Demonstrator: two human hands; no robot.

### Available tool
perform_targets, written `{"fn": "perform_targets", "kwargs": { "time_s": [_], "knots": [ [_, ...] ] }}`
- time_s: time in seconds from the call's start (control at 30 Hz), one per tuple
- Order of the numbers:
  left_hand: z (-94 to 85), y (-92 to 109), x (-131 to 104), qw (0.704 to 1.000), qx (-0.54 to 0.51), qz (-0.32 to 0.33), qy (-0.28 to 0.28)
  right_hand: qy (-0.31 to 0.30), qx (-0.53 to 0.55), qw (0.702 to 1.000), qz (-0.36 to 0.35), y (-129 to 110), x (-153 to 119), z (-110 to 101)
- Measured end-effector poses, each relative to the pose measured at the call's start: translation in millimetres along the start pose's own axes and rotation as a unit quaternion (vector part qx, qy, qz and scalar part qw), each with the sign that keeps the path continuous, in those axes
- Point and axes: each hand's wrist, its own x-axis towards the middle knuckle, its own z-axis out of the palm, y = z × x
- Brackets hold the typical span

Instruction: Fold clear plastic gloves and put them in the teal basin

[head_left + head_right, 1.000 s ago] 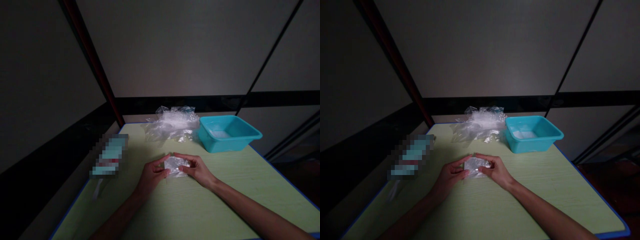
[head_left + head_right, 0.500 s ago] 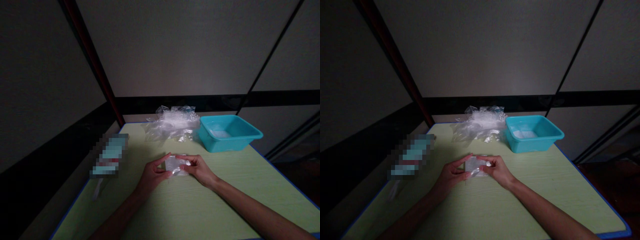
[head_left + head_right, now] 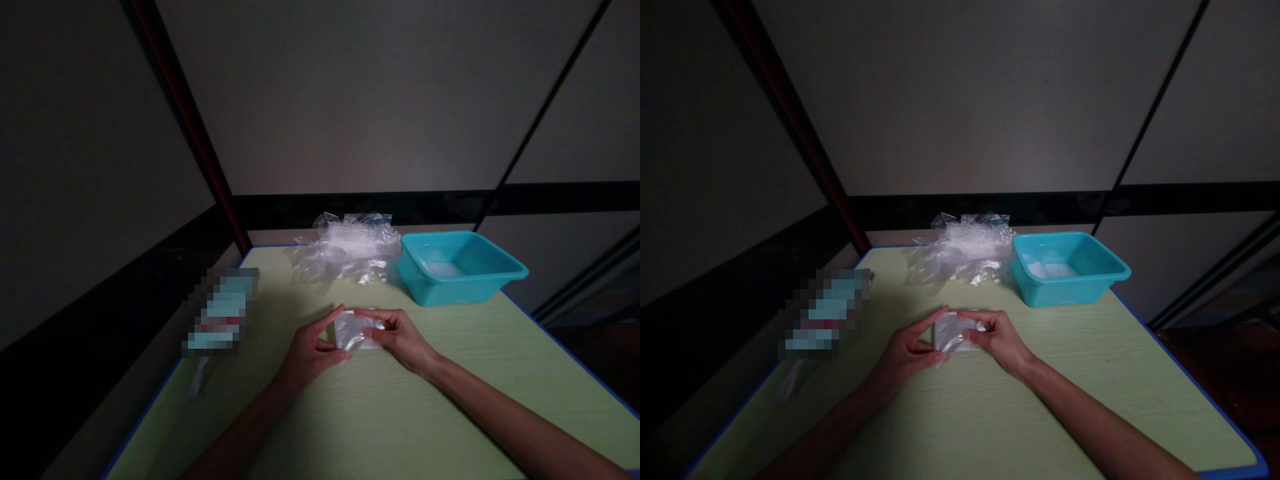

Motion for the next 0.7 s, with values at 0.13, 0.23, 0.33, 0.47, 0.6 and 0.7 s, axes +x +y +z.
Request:
{"fn": "perform_targets", "kwargs": {
  "time_s": [0.13,0.23,0.33,0.47,0.6,0.7],
  "knots": [
    [1.8,5.5,-2.4,1.000,-0.005,-0.009,0.026,0.014,0.014,1.000,0.003,-0.1,1.3,-0.6],
    [2.0,5.9,-2.5,0.999,0.000,-0.011,0.032,0.037,0.029,0.999,-0.003,-0.8,2.4,-1.3],
    [1.9,3.0,-1.0,0.999,-0.001,0.013,0.036,0.059,0.034,0.998,-0.015,-1.9,2.8,-2.6],
    [3.3,0.7,0.4,0.998,-0.032,0.038,0.047,0.089,0.016,0.995,-0.039,-2.8,3.7,-5.3],
    [3.7,2.5,-1.2,0.992,-0.034,0.049,0.115,0.121,-0.042,0.989,-0.080,-4.1,5.7,-8.3],
    [3.3,4.0,-4.2,0.985,-0.047,0.067,0.153,0.138,-0.165,0.966,-0.142,-7.5,4.6,-12.1]
  ]
}}
